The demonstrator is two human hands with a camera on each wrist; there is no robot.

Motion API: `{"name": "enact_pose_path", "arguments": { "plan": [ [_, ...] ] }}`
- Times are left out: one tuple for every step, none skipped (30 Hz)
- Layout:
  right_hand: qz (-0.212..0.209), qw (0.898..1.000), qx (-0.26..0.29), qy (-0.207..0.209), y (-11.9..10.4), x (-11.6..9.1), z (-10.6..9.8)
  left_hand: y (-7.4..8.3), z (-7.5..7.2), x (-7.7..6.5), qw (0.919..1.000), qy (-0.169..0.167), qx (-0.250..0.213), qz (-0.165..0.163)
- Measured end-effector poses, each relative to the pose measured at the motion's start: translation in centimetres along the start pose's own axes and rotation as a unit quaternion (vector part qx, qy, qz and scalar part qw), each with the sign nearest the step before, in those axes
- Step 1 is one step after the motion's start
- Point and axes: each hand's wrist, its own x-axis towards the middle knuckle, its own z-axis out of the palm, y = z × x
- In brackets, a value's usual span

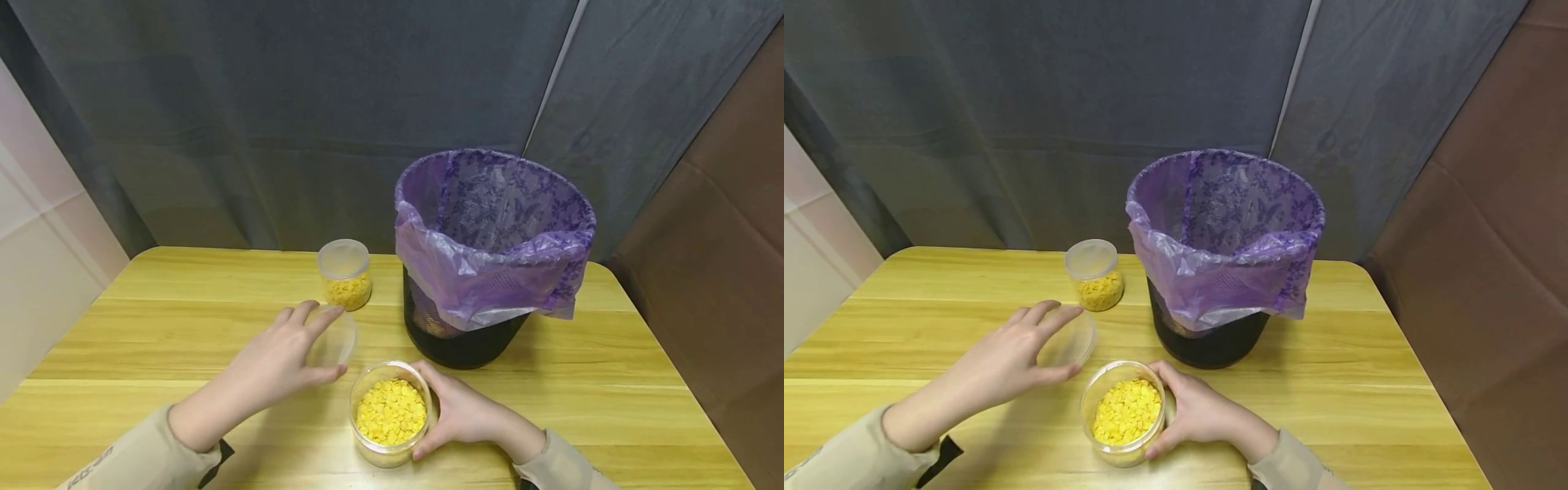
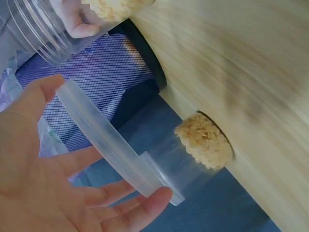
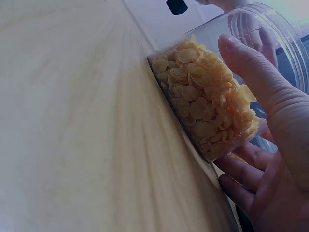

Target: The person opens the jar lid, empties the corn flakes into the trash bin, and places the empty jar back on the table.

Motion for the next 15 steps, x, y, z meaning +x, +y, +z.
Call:
{"name": "enact_pose_path", "arguments": {
  "plan": [
    [0.000,1.000,0.000,0.000,0.0,0.0,0.0,-0.1,0.0,0.0,1.0000,-0.002,-0.001,0.000],
    [0.000,1.000,0.000,0.001,0.0,0.0,0.0,-0.1,0.1,0.0,1.0000,-0.004,-0.002,0.000],
    [-0.001,1.000,-0.001,0.001,0.0,0.0,0.0,-0.2,0.2,0.0,1.0000,-0.006,-0.004,-0.001],
    [-0.001,1.000,-0.001,0.001,0.0,0.0,0.0,-0.2,0.2,0.0,1.0000,-0.008,-0.005,-0.001],
    [-0.002,1.000,-0.001,0.001,0.0,0.0,0.0,-0.3,0.3,0.0,0.9999,-0.010,-0.006,0.000],
    [-0.002,1.000,-0.002,0.001,0.0,0.0,0.0,-0.3,0.4,0.0,0.9999,-0.011,-0.007,0.000],
    [-0.003,1.000,-0.003,0.001,0.1,0.0,0.0,-0.4,0.5,0.1,0.9999,-0.013,-0.008,0.001],
    [-0.003,1.000,-0.003,0.002,0.1,0.0,0.0,-0.5,0.6,0.1,0.9999,-0.014,-0.010,0.000],
    [-0.003,1.000,-0.004,0.002,0.1,0.0,0.0,-0.5,0.7,0.1,0.9998,-0.014,-0.011,0.001],
    [-0.003,1.000,-0.004,0.002,0.1,0.0,0.0,-0.6,0.9,0.1,0.9998,-0.015,-0.012,0.002],
    [-0.003,1.000,-0.004,0.002,0.1,0.0,0.0,-0.7,1.0,0.1,0.9998,-0.016,-0.013,0.002],
    [-0.002,1.000,-0.004,0.002,0.1,0.0,0.0,-0.8,1.1,0.1,0.9997,-0.017,-0.015,0.002],
    [-0.002,1.000,-0.005,0.002,0.1,0.0,0.0,-0.8,1.3,0.1,0.9997,-0.018,-0.017,0.001],
    [-0.002,1.000,-0.005,0.003,0.1,0.0,0.0,-0.9,1.4,0.1,0.9996,-0.020,-0.019,0.001],
    [-0.002,1.000,-0.006,0.003,0.0,0.0,0.0,-0.9,1.5,0.1,0.9996,-0.022,-0.021,0.001]
  ]
}}
